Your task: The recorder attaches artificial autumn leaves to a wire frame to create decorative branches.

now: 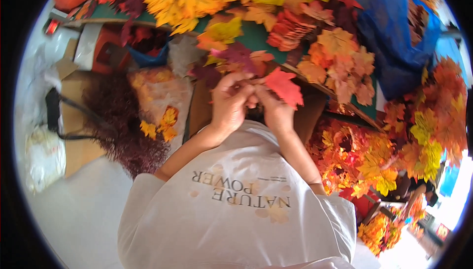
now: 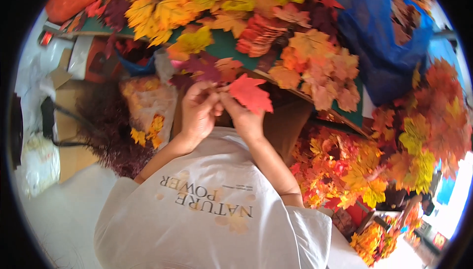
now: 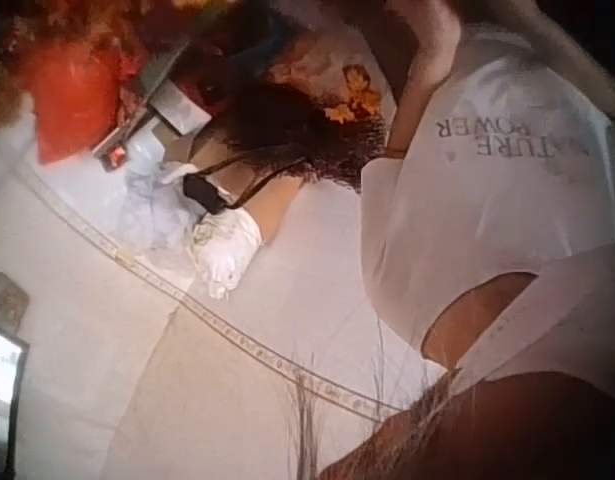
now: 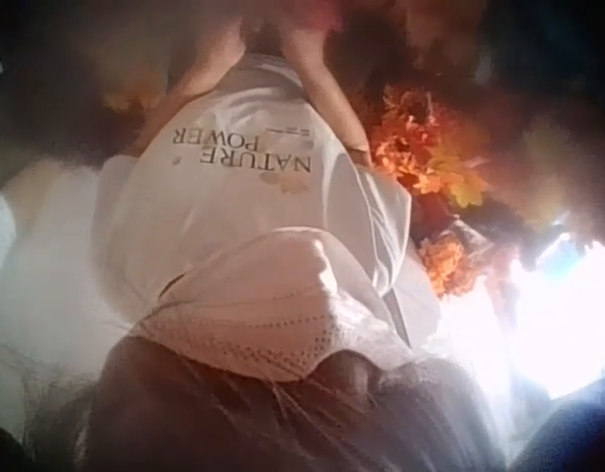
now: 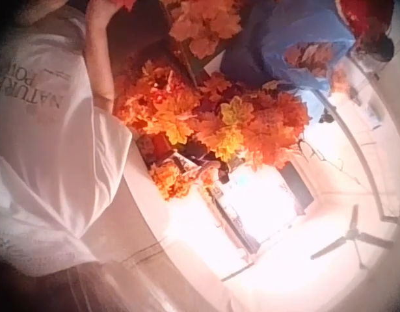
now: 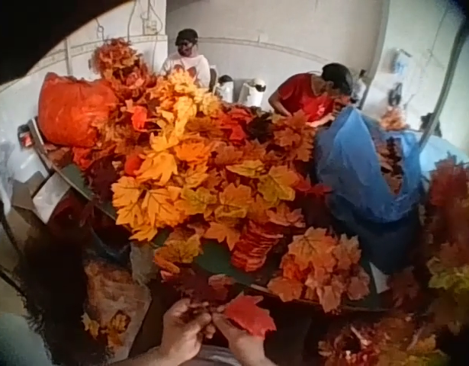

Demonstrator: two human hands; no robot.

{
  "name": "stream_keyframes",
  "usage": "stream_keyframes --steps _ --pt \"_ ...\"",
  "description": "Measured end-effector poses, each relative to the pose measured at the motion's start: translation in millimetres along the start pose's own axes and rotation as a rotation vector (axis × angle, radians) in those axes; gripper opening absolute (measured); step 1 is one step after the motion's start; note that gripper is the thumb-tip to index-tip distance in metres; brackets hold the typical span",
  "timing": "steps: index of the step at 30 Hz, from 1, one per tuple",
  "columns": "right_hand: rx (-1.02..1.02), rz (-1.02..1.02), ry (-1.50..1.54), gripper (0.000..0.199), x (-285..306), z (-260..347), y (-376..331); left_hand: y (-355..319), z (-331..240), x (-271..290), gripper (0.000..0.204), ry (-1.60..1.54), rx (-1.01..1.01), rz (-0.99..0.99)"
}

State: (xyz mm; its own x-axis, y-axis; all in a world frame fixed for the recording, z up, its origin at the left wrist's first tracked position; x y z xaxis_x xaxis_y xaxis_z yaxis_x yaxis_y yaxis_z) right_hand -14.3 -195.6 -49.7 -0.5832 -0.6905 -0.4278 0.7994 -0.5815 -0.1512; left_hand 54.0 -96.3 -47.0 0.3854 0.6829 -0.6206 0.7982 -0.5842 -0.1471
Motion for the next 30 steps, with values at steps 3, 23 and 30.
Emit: stream_keyframes --steps 3,23,30 --pt "-0.019 0.099 0.04 0.007 -15.0 5.1 -2.4 -5.8 -1.7 7.9 0.019 0.008 0.048 -0.019" --pt "0.557 -0.361 -1.255 0.016 106.6 206.6 4.6 -0.9 1.7 77.8 0.043 0.41 0.053 0.143" --pt "0.647 -0.393 -1.207 0.01 117.5 205.7 7.0 -4.3 -11.8 50.3 0.048 1.009 -0.236 0.303"
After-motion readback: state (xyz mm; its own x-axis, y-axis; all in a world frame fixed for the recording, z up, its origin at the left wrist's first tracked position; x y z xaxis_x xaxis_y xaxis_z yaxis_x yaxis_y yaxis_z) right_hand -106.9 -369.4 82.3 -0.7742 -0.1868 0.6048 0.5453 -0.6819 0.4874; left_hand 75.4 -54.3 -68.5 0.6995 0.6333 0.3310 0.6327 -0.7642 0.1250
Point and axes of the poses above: each hand's wrist, its own y-axis towards the middle knuckle, its own x-axis out of the back of the hand, z = x × y, the point moved 8 cm from there along y, towards the middle knuckle, and after that the axes turned 7 degrees about y, right-handed, at the moved point
